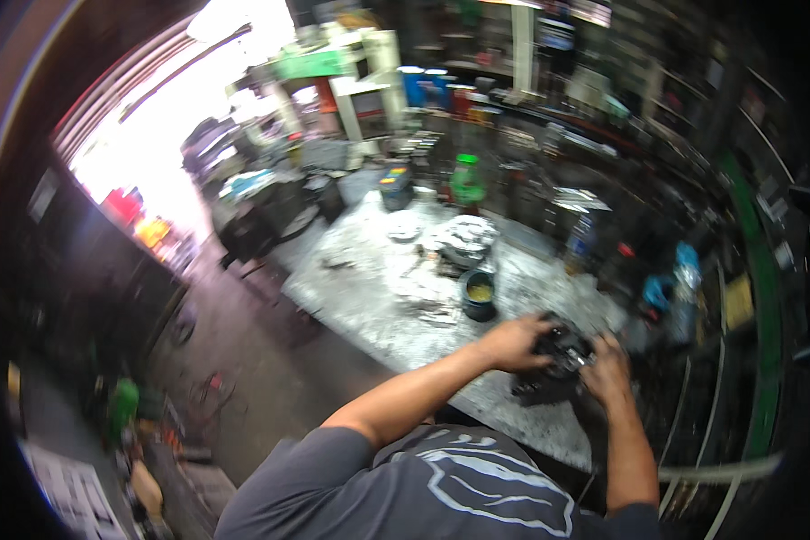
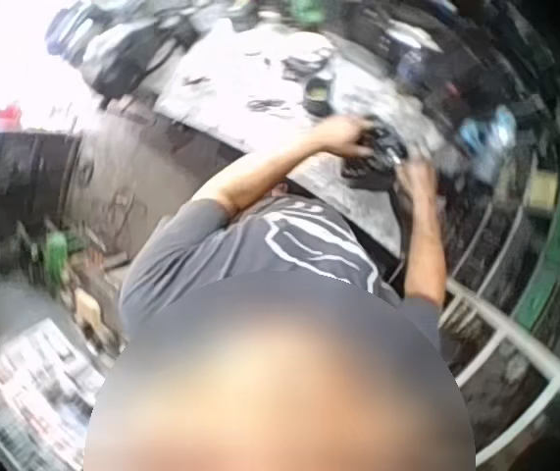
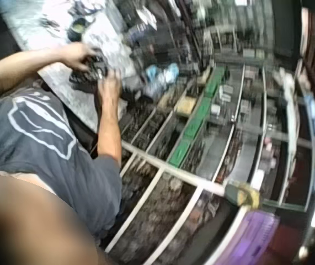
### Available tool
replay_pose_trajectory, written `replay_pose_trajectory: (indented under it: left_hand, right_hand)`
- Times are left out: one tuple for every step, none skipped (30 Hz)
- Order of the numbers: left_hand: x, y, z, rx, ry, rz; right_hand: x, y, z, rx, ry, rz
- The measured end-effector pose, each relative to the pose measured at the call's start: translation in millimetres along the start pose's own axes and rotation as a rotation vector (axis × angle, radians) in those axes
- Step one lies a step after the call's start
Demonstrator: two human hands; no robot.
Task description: The person disassembles an alternator on a workbench, removes a circular component, and uses a screwdriver to adjust internal parts. They then retrieve a socket from a tool kit and walk to a car battery where another person is working.
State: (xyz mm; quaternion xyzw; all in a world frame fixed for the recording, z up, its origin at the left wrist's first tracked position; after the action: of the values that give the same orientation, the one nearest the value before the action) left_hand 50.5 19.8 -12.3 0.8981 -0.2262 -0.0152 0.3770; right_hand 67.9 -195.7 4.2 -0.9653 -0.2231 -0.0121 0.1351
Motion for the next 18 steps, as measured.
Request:
replay_pose_trajectory:
  left_hand:
    - [4, 1, -2, -0.009, -0.012, -0.012]
    - [6, 7, -7, -0.008, 0.008, 0.058]
    - [12, 6, -9, -0.020, -0.012, 0.059]
    - [18, 5, -12, 0.023, -0.018, 0.057]
    - [23, 4, -13, 0.023, -0.045, 0.050]
    - [26, 5, -14, 0.008, -0.035, 0.077]
    - [29, 6, -16, 0.011, -0.014, 0.115]
    - [31, 5, -15, 0.026, -0.020, 0.125]
    - [32, 6, -15, 0.027, -0.002, 0.172]
    - [32, 8, -15, 0.043, 0.017, 0.225]
    - [33, 6, -12, 0.030, -0.001, 0.233]
    - [33, 8, -12, 0.011, 0.016, 0.270]
    - [36, 5, -11, 0.026, -0.001, 0.256]
    - [37, 6, -6, 0.018, -0.031, 0.253]
    - [39, 4, -9, 0.035, -0.006, 0.245]
    - [41, 4, -7, 0.050, -0.031, 0.227]
    - [40, 6, -7, 0.050, -0.020, 0.243]
    - [39, 6, -6, 0.054, -0.026, 0.220]
  right_hand:
    - [4, 5, 4, 0.032, -0.054, 0.034]
    - [4, 0, 1, -0.075, 0.006, -0.025]
    - [7, 2, 3, -0.090, -0.046, -0.026]
    - [6, 0, 1, -0.137, -0.014, -0.059]
    - [9, 4, 3, -0.067, -0.075, -0.035]
    - [10, 4, 6, -0.017, -0.126, -0.042]
    - [11, 5, 1, 0.029, -0.066, -0.056]
    - [13, 6, 3, 0.012, -0.085, -0.059]
    - [11, 4, -2, -0.025, -0.016, -0.112]
    - [12, 7, 1, -0.037, -0.034, -0.099]
    - [11, 6, -1, -0.054, -0.001, -0.129]
    - [10, 6, 1, -0.082, -0.019, -0.167]
    - [10, 3, 1, -0.097, -0.013, -0.231]
    - [9, 11, 6, -0.131, -0.091, -0.165]
    - [11, 8, 5, -0.097, -0.092, -0.215]
    - [10, 8, 3, -0.078, -0.095, -0.222]
    - [12, 6, -3, -0.051, -0.043, -0.246]
    - [12, 2, -8, -0.042, -0.004, -0.285]
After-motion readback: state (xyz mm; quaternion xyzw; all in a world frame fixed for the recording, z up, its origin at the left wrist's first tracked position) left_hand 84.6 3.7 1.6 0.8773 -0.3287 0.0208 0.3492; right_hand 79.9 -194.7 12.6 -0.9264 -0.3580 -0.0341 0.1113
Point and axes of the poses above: each hand's wrist, its own x-axis towards the middle knuckle, its own z-axis out of the palm, y = z × x, the point moved 8 cm from there along x, towards the middle knuckle, and after that the axes turned 3 degrees about -x, right-handed, at the moved point
